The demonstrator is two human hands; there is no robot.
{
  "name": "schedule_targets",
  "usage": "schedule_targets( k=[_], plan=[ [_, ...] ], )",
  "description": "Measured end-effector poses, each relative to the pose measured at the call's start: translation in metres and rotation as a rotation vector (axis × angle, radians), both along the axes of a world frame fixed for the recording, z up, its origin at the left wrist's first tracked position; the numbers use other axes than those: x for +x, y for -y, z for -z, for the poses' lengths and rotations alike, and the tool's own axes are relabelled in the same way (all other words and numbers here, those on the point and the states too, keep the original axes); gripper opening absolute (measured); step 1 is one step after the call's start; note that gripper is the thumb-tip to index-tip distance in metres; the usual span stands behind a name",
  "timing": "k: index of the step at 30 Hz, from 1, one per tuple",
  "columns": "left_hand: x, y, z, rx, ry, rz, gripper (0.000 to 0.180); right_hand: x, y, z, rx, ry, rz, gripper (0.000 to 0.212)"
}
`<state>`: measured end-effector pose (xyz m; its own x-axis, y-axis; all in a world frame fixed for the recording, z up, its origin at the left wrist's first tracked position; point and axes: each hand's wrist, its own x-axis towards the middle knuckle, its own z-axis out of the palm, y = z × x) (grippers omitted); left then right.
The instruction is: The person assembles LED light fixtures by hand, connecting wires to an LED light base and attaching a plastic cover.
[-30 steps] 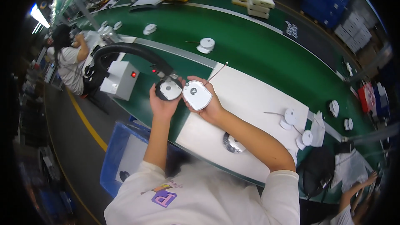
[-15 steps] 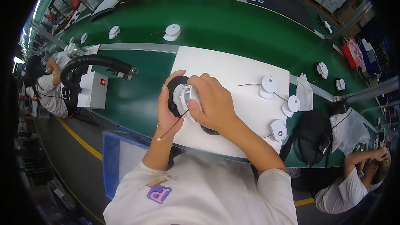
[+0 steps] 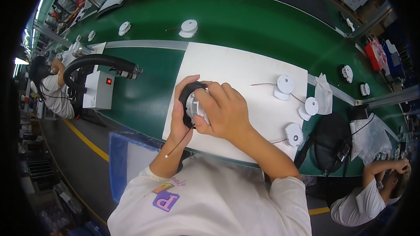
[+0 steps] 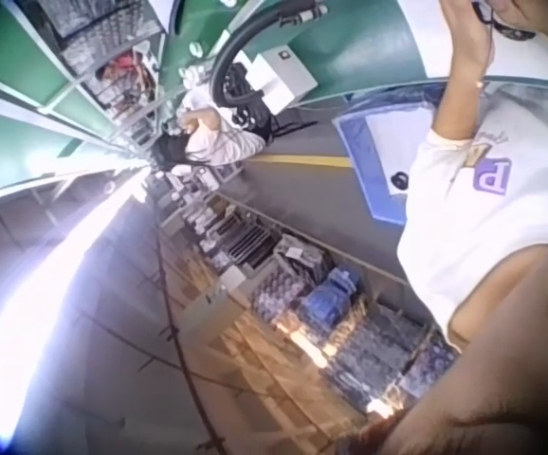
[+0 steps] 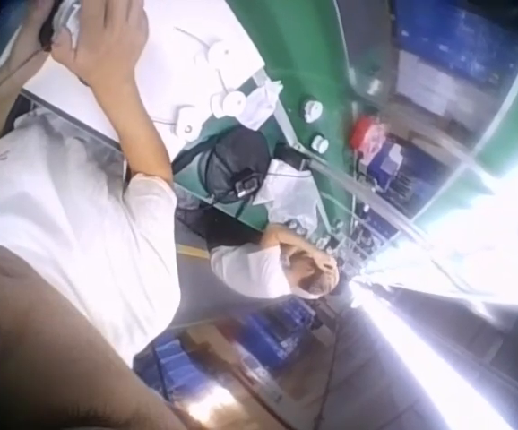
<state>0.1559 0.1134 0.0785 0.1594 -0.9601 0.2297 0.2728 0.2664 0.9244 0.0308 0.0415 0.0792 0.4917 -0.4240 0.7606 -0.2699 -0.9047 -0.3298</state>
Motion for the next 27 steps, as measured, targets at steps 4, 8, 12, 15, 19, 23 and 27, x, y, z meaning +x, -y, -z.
schedule_targets(
  k=[4,8,12,15,19,23,27],
  plan=[
    [0.005,-0.002,-0.002,0.062,0.03,0.001,0.066,0.006,-0.001,-0.002,0.177,-0.035,-0.016,0.043],
    [0.003,-0.005,-0.007,0.096,-0.002,-0.038,0.075,0.004,-0.004,-0.001,0.156,-0.065,-0.02,0.039],
    [0.006,-0.005,-0.004,0.011,0.006,0.061,0.071,-0.004,-0.004,-0.011,0.048,-0.149,0.01,0.042],
    [0.008,-0.009,-0.004,0.028,0.044,0.036,0.072,0.0,-0.006,-0.01,0.024,-0.126,0.02,0.043],
    [0.004,-0.009,-0.007,0.04,0.033,0.043,0.074,-0.002,-0.007,-0.006,0.044,-0.107,0.009,0.044],
    [0.011,-0.006,-0.006,0.067,0.074,0.125,0.08,-0.004,-0.009,-0.013,0.087,-0.26,0.056,0.052],
    [0.014,-0.008,-0.009,0.072,-0.028,0.289,0.088,0.01,0.009,-0.006,0.09,0.054,-0.25,0.061]
  ],
)
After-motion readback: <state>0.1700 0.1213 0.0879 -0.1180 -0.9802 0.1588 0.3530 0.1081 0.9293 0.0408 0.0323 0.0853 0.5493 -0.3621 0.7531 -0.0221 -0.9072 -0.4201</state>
